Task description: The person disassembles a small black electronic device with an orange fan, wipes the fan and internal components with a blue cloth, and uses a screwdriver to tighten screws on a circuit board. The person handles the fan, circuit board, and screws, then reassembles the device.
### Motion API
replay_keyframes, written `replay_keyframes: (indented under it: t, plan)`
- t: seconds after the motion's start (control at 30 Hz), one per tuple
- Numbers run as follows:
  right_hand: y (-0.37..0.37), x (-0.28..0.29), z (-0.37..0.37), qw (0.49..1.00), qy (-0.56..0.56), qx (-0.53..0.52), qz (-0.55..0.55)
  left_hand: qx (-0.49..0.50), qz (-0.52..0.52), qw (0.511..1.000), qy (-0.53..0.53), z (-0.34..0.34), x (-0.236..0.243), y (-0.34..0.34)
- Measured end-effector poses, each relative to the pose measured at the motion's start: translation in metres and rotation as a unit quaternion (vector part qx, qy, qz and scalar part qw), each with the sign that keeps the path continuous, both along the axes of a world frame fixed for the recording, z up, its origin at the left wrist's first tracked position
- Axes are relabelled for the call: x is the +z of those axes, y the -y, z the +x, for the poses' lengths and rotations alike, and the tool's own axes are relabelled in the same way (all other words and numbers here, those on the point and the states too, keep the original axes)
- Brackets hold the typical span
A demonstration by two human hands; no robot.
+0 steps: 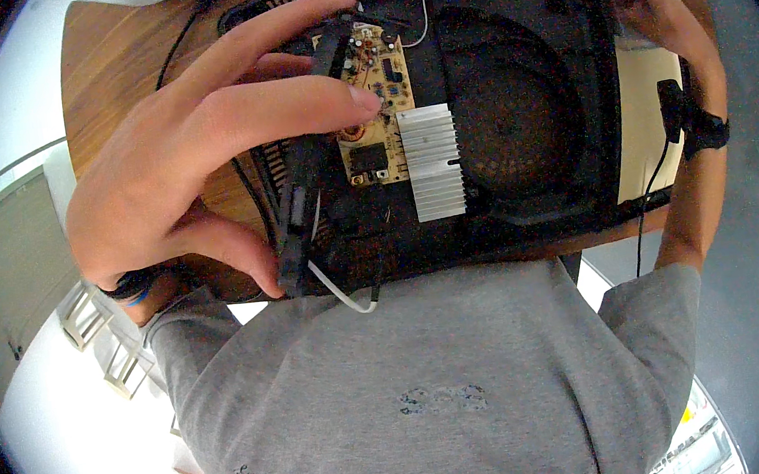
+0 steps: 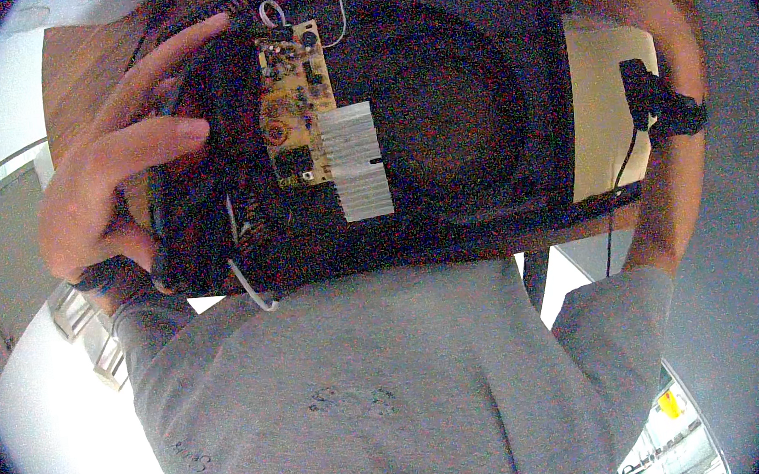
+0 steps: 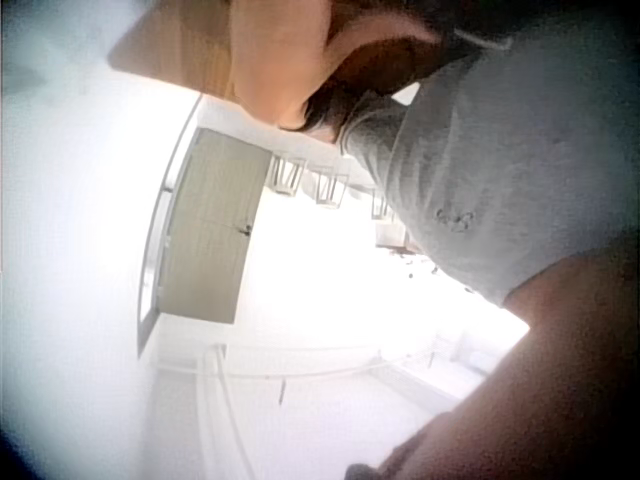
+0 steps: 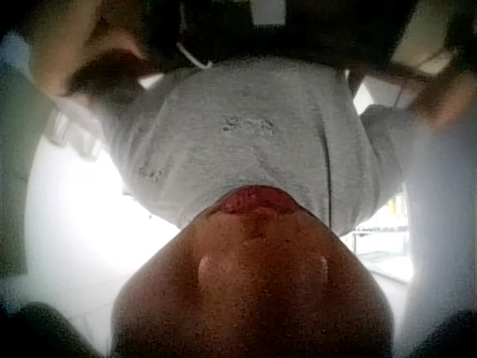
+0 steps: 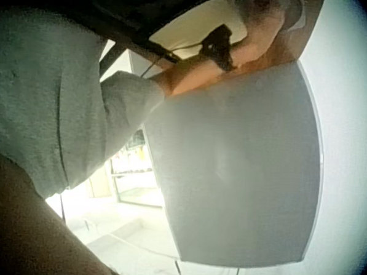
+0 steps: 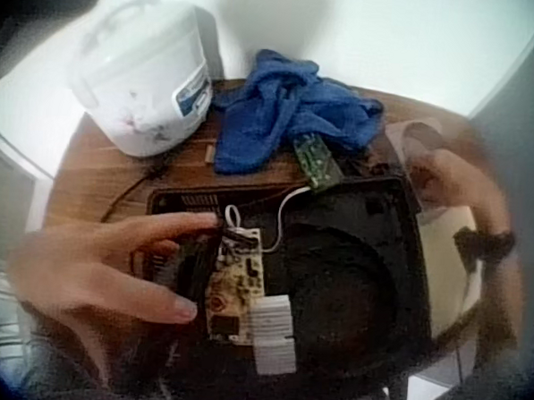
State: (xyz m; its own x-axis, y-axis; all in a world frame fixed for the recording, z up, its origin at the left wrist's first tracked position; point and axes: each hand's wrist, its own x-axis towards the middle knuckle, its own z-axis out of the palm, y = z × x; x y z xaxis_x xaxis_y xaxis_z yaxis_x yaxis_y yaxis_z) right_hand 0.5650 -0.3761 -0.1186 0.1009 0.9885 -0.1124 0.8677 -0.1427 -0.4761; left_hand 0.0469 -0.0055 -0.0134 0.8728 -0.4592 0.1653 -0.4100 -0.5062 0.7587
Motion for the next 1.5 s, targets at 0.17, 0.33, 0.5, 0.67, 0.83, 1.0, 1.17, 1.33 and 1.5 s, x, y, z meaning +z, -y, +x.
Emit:
replay_keyframes:
  t: [0.17, 0.33, 0.5, 0.67, 0.83, 1.0, 1.17, 1.33, 1.5]
  plan:
    - [0.001, 0.0, 0.005, 1.0, -0.012, -0.013, -0.014, -0.007, -0.018, 1.0, -0.013, 0.001, -0.001, -0.001]
    - [-0.005, 0.006, -0.005, 0.995, -0.049, -0.064, -0.066, -0.016, -0.018, 1.0, -0.002, 0.003, -0.001, -0.001]
    - [-0.002, 0.005, -0.012, 0.995, 0.005, -0.098, -0.034, -0.022, -0.003, 1.0, 0.003, 0.005, 0.004, 0.0]
    - [-0.015, 0.033, -0.04, 0.995, -0.032, -0.076, -0.053, -0.024, 0.001, 1.0, -0.017, 0.003, 0.008, -0.001]
    - [-0.018, 0.049, -0.074, 0.995, -0.03, -0.089, -0.038, 0.008, -0.022, 0.997, -0.076, -0.007, 0.016, -0.001]
    - [-0.025, 0.067, -0.103, 0.989, -0.039, -0.114, -0.085, 0.052, -0.058, 0.994, -0.082, -0.031, 0.001, -0.003]
    - [-0.023, 0.072, -0.107, 0.997, -0.02, -0.071, -0.035, 0.058, -0.015, 0.994, -0.093, -0.041, 0.01, -0.009]
    - [-0.024, 0.06, -0.116, 0.999, -0.013, -0.028, -0.01, 0.061, 0.028, 0.991, -0.118, -0.051, 0.025, -0.009]
    - [-0.031, 0.069, -0.122, 0.996, 0.004, -0.064, -0.07, 0.045, 0.072, 0.987, -0.133, -0.046, 0.036, -0.013]
